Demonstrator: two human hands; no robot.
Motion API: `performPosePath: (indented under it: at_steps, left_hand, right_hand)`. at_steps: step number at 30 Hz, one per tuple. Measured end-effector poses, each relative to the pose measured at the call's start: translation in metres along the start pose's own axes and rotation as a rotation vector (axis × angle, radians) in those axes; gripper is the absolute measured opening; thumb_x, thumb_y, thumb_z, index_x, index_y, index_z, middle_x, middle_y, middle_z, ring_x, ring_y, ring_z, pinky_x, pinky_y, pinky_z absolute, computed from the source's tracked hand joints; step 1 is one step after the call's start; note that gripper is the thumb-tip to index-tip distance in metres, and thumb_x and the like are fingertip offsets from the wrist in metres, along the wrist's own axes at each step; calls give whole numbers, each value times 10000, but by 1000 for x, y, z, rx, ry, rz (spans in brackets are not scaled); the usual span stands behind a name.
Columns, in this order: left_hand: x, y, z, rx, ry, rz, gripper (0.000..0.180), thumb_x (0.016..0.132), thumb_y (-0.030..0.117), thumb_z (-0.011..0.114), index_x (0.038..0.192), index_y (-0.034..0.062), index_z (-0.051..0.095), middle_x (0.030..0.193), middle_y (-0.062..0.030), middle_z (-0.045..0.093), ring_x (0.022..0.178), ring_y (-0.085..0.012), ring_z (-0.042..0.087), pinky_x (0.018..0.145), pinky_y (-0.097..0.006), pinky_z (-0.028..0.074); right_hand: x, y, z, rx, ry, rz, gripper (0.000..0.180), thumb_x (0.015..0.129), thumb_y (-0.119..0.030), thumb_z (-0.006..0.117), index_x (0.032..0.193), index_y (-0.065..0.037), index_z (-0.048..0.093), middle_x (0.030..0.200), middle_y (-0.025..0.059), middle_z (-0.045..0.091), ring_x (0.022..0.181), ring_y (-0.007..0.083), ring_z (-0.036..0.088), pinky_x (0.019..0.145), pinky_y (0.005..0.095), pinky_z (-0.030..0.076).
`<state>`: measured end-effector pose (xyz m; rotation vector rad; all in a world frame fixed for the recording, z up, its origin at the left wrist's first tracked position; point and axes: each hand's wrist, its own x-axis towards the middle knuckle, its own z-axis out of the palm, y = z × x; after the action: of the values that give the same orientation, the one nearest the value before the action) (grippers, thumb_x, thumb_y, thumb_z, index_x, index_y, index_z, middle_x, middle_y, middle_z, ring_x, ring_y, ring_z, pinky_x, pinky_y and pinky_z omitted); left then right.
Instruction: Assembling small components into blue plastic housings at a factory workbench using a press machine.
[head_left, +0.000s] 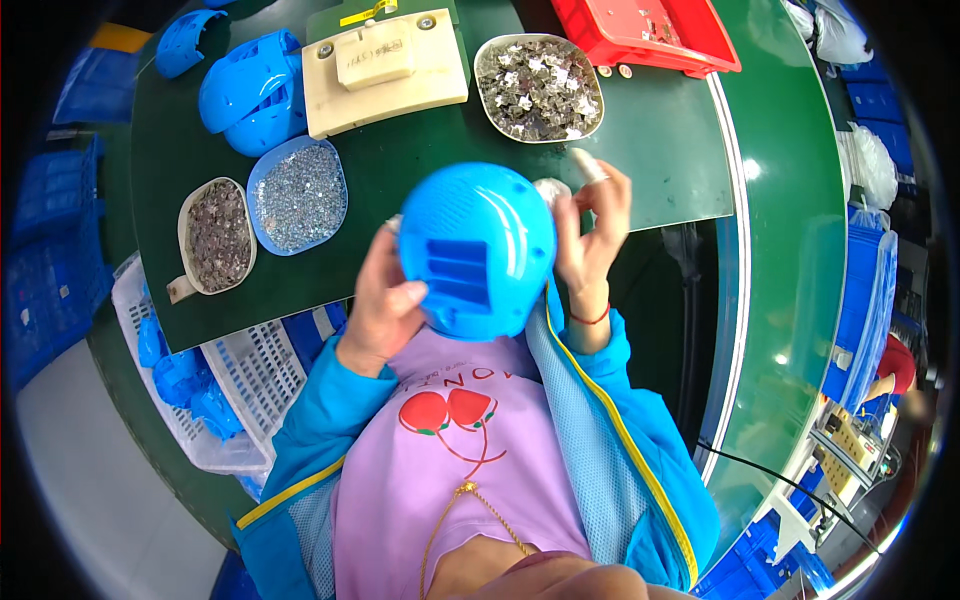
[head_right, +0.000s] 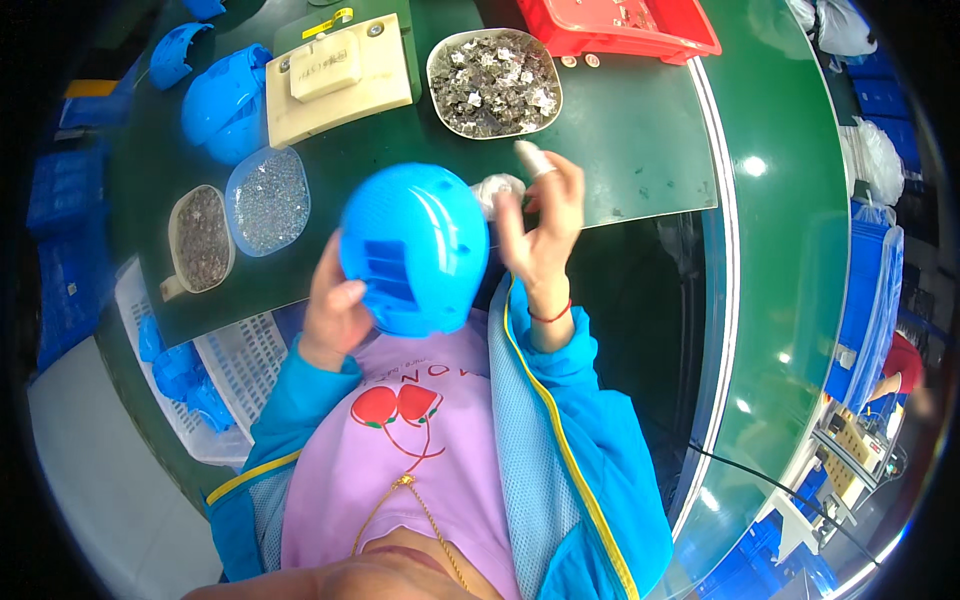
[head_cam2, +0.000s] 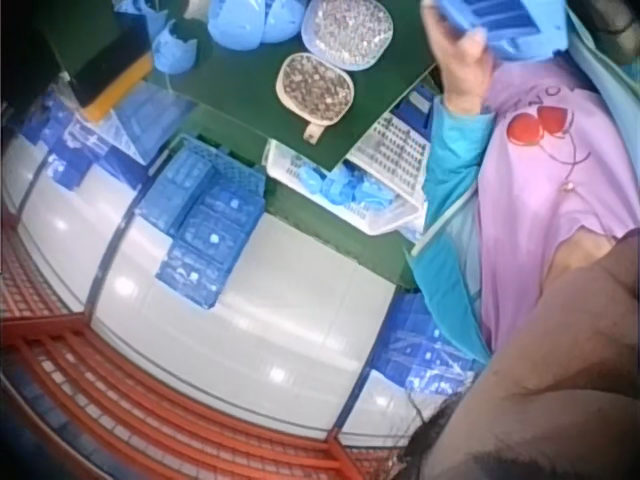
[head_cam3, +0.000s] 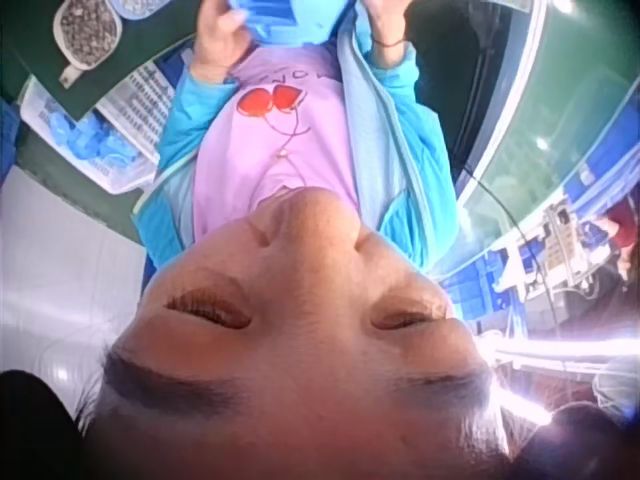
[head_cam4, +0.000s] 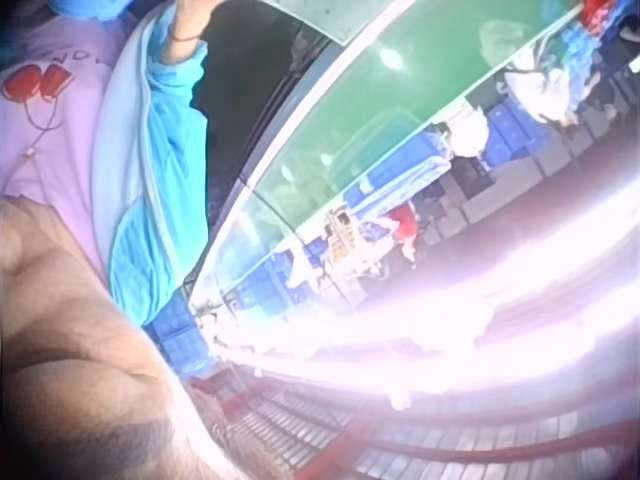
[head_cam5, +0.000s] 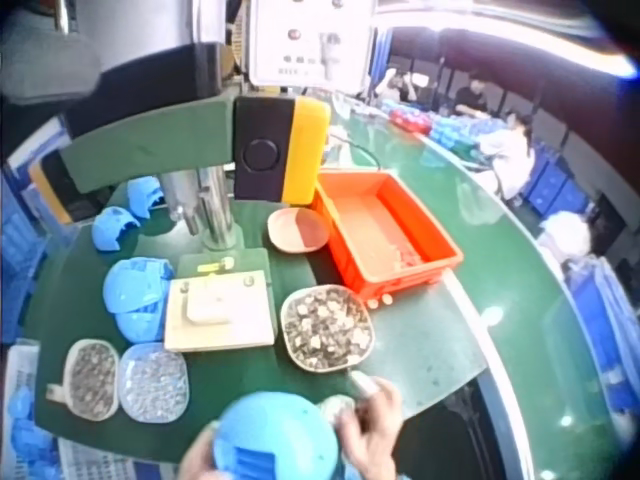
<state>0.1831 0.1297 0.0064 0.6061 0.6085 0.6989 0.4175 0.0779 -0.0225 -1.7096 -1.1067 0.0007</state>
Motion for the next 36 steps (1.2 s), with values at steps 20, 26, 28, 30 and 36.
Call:
performPosePath:
  at_steps: [20,26,28,30,36]
  left_hand:
    - [25,6,-17,139,98,178,779,772,158,688,1432,-12,311,1354,-177,472,1276,-304,498,1084,-481,434]
    - [17,10,-18,79,126,190,754,762,118,700,1400,-16,321,1328,-170,475,1255,-275,509,1071,-469,461]
    - [17,12,-14,77,127,186,756,764,118,705,1399,-21,318,1328,-171,474,1254,-273,509,1071,-467,462]
    - [16,14,-10,101,137,209,767,771,115,721,1402,-30,310,1324,-173,476,1247,-264,513,1070,-453,461]
    - [7,15,-4,90,182,248,782,782,45,734,1423,-33,292,1319,-168,490,1227,-249,525,1075,-428,450]
  right_hand:
    - [18,21,14,-304,16,21,160,794,-55,773,938,-60,702,846,72,611,625,207,618,571,328,513]
    - [3,23,-14,-351,-135,-384,198,771,-5,766,953,-52,705,862,82,619,733,248,633,621,345,541]
    - [-1,24,-20,-278,-126,-316,289,758,-4,784,1035,-42,710,898,91,635,726,244,629,634,309,542]
    - [2,15,-16,-188,-114,-144,279,758,-10,788,1025,-37,714,890,90,635,717,237,624,626,301,535]
    - [11,15,2,-110,-130,-8,124,786,-38,780,891,-46,716,872,103,627,692,233,601,615,331,487]
